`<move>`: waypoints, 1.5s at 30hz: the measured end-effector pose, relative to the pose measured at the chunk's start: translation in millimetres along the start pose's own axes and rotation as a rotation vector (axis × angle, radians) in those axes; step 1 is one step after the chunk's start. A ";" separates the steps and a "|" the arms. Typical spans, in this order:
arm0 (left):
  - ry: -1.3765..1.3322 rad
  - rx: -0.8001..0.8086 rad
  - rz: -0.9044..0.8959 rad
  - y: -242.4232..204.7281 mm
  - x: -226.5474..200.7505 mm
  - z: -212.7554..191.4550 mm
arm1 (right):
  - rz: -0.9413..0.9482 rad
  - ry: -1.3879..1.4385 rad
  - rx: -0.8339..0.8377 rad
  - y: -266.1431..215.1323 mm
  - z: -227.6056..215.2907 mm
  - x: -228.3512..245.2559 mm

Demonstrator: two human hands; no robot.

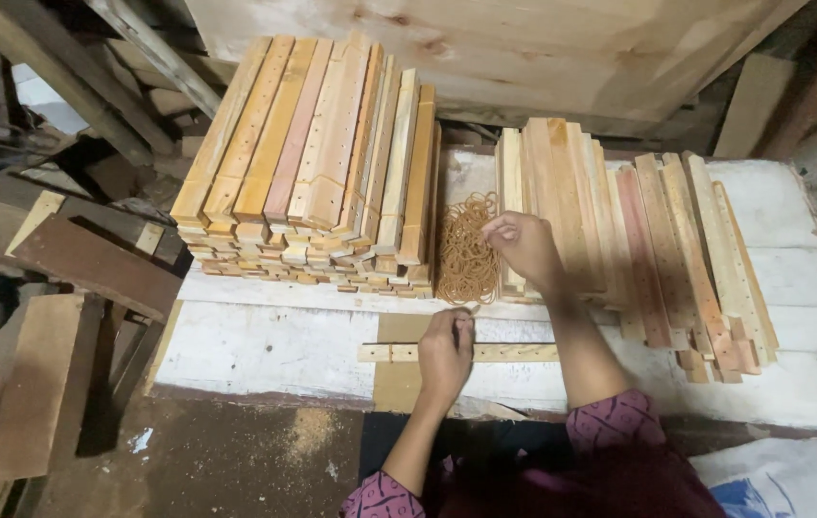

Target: Securing individual wooden slats with rubber bands and organizing them into stacks.

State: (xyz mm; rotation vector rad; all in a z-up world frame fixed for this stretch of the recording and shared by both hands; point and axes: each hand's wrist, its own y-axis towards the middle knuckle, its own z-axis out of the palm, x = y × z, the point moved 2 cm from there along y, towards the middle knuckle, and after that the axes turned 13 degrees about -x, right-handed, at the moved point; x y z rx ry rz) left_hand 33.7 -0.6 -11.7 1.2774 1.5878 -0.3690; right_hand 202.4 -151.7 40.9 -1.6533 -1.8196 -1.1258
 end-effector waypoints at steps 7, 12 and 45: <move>-0.014 -0.013 0.001 2.7 -3.4 -4.1 | 0.068 0.112 0.065 0.4 -2.6 11.8; -0.054 -0.032 0.005 4.3 -11.9 -10.6 | 0.171 0.268 0.108 2.3 -0.9 2.3; -0.051 -0.046 0.194 68.0 -79.1 19.6 | 0.137 0.320 -0.098 -49.2 -75.2 18.7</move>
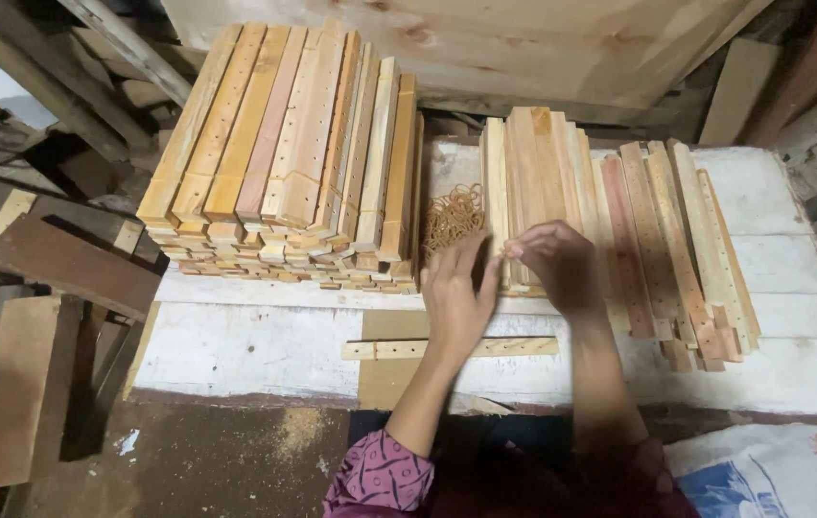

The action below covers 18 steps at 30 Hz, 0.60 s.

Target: Securing individual wooden slats with rubber bands and organizing them into stacks.

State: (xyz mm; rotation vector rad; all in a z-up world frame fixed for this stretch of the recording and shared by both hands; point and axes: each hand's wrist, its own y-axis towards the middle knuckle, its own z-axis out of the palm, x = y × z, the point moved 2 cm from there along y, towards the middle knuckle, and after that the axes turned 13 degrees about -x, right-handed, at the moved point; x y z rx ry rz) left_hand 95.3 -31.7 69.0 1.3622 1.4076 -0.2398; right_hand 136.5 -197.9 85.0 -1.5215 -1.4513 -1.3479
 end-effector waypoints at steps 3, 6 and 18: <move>0.026 -0.012 0.074 1.6 -15.8 -15.1 | 0.015 -0.161 -0.048 -25.3 -8.6 -0.2; 0.017 -0.059 0.155 -4.4 -12.9 -13.2 | -0.014 -0.318 -0.097 -46.2 -17.7 9.3; -0.536 0.051 -0.322 -54.2 -25.3 -25.2 | 0.128 0.270 -0.166 -92.3 -17.0 3.4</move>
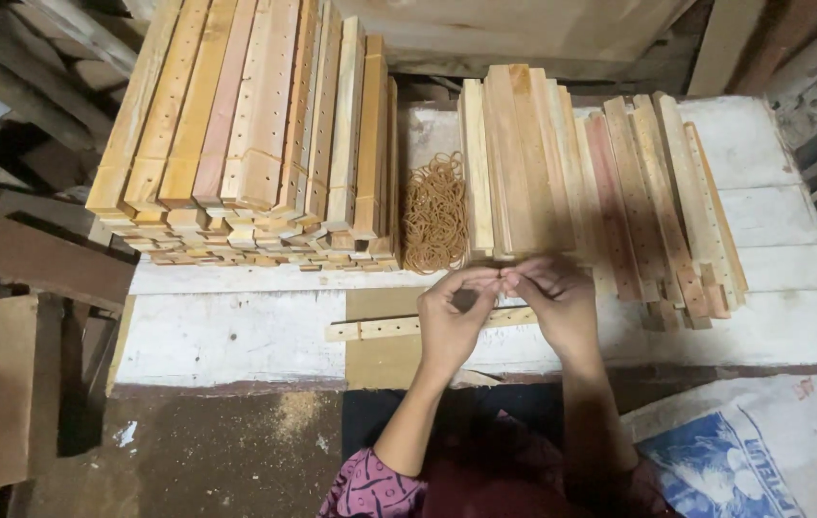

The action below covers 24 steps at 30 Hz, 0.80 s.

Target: Securing individual wooden slats with rubber bands and organizing them into stacks.

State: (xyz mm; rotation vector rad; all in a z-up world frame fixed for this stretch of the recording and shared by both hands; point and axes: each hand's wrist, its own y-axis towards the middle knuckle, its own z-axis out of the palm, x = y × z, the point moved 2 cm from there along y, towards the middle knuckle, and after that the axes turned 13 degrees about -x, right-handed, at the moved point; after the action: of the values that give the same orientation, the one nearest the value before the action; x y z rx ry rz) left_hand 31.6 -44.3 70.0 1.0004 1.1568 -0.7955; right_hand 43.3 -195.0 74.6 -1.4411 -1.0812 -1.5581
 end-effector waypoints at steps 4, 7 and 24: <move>0.134 -0.046 -0.052 3.6 30.6 -17.4 | -0.157 -0.372 0.069 2.1 5.3 -45.6; 0.290 -0.096 -0.037 4.6 49.0 -31.3 | -0.371 -0.795 0.106 -1.2 10.5 -71.0; 0.130 -0.092 -0.067 8.0 79.3 -48.0 | -0.680 -0.898 0.148 25.3 53.0 -80.3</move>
State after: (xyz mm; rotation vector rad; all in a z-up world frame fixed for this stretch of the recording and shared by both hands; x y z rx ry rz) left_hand 40.6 2.7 -9.7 0.9514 1.3330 -0.7319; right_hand 93.8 -156.9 -2.2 -1.8182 -2.3485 -1.1570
